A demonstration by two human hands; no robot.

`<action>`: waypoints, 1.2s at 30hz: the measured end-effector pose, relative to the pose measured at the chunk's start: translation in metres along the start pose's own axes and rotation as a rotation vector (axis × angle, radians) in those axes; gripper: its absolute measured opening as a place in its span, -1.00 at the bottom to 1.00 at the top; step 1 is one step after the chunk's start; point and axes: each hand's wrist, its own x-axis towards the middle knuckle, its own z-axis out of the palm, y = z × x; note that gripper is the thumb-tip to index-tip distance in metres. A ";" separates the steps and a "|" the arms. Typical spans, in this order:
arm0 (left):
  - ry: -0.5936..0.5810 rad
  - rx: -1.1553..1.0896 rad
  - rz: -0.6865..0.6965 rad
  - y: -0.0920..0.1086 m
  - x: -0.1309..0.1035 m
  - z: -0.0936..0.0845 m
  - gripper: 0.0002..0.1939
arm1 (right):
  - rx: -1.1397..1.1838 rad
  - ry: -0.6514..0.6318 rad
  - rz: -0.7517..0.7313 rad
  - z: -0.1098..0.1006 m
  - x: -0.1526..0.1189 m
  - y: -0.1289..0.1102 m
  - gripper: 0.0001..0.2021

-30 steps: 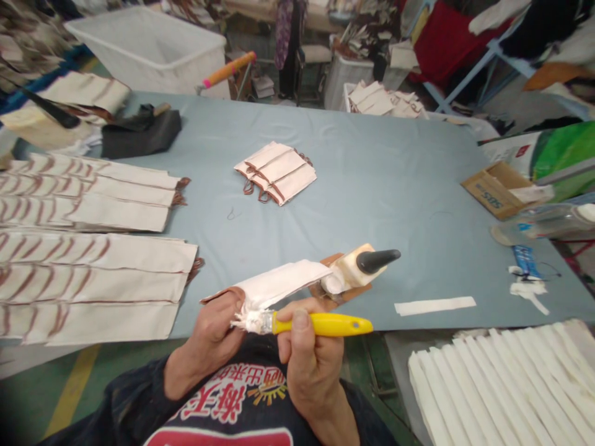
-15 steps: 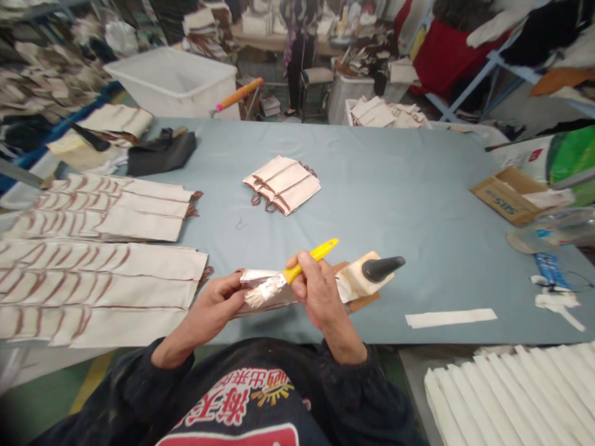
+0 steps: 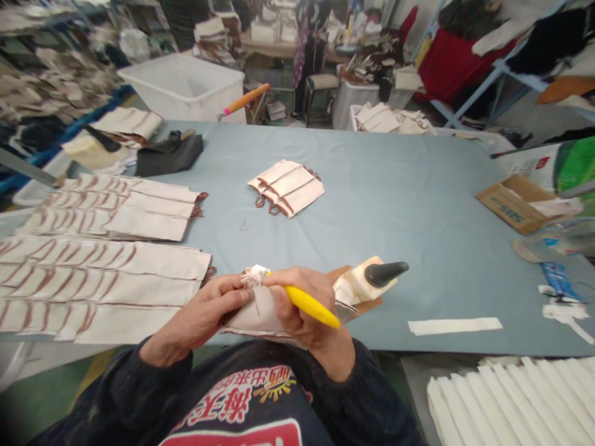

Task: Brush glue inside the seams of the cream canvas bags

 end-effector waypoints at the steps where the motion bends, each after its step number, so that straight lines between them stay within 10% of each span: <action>1: 0.013 -0.019 -0.007 -0.002 0.000 0.000 -0.56 | -0.030 -0.011 -0.070 0.000 -0.001 0.001 -0.75; 12: 0.031 -0.118 0.009 -0.005 0.000 -0.002 -0.65 | 0.008 -0.016 0.064 -0.024 -0.013 -0.014 -0.77; 28: 0.039 -0.030 -0.003 -0.004 -0.004 0.003 -0.73 | 0.380 -0.019 0.338 0.018 -0.021 0.015 -0.68; 36: 0.038 -0.009 -0.020 -0.005 0.000 0.000 -0.72 | 0.358 0.120 0.222 -0.020 -0.016 -0.003 -0.70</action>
